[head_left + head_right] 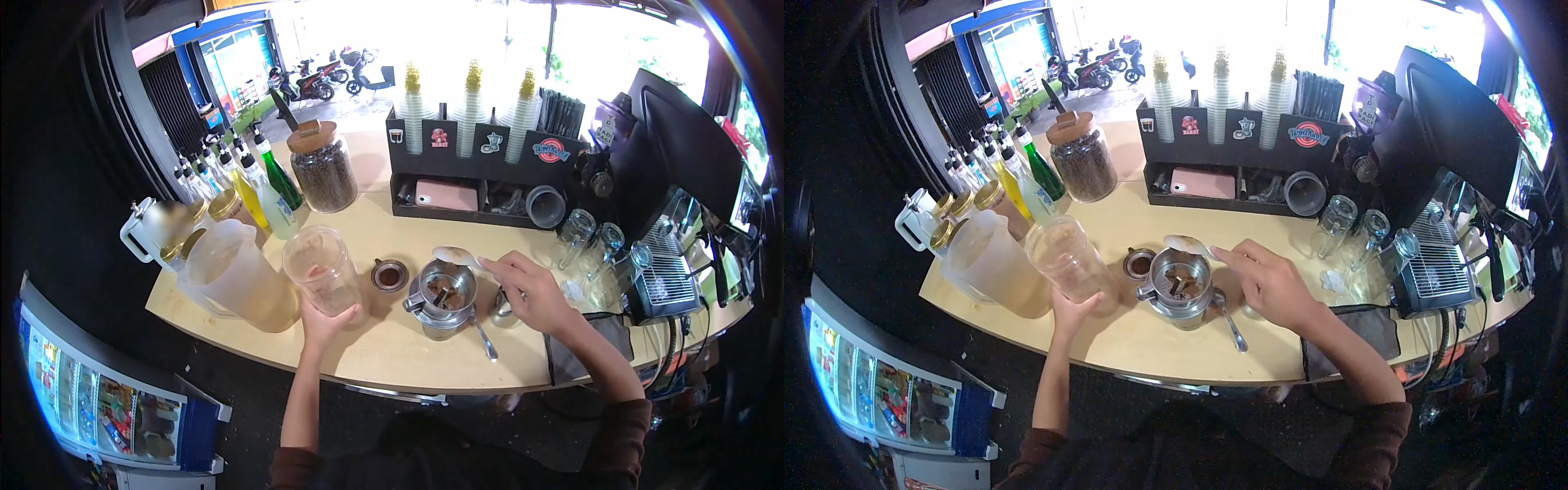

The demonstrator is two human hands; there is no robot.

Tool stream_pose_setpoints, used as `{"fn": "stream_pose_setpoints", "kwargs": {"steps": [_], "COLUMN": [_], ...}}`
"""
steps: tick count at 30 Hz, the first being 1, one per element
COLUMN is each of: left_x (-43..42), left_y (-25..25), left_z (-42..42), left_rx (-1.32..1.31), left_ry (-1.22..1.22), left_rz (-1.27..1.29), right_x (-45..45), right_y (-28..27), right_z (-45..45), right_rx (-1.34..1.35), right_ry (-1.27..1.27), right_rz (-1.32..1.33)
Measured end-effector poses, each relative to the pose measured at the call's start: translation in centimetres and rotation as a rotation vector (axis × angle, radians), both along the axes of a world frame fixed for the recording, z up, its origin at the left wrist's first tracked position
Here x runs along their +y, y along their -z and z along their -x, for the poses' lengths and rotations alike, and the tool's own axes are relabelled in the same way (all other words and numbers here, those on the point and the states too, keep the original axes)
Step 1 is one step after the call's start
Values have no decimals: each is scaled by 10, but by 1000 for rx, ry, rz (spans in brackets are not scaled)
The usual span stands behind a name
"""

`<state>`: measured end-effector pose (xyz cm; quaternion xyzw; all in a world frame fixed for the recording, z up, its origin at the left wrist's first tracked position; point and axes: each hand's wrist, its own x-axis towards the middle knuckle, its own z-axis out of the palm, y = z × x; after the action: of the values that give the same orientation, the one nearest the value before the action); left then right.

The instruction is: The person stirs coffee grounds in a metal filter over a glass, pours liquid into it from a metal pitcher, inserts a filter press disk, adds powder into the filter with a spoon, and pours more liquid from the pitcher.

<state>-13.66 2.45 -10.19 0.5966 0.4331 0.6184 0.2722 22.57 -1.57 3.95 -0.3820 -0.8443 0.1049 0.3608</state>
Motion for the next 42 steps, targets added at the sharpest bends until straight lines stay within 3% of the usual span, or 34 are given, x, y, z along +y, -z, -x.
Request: {"fn": "stream_pose_setpoints", "kwargs": {"steps": [7,12,20,23,25,29,33,35,36,38,42], "left_x": [-1,-4,-10,-13,-14,-14,-9,-20,-28,-45,-64], "left_y": [2,-8,-20,-16,-17,-15,-2,-10,-11,-8,-17], "left_z": [1,-2,-8,-9,-8,-6,-7,-10,-16,-26,-58], "left_rx": [-26,-2,22,-4,73,81,-64,79,79,120,257], "left_ry": [3,-21,-33,-60,-105,-77,-15,-214,-201,-514,-348], "left_rz": [20,30,-1,18,18,24,42,-90,-89,-327,-504], "right_x": [-6,-7,29,47,57,67,59,49,43,30,8], "right_y": [-6,-22,-60,-63,-64,-64,-67,-66,-64,-57,-18], "right_z": [3,17,101,137,156,176,165,145,130,99,25], "right_rx": [-145,-33,3,-158,-518,-686,-456,-383,-307,-231,53], "right_ry": [32,13,-147,-161,-158,-179,-180,-159,-127,-85,197], "right_rz": [-141,-57,-159,-368,-597,-625,-722,-712,-676,-648,-323]}}
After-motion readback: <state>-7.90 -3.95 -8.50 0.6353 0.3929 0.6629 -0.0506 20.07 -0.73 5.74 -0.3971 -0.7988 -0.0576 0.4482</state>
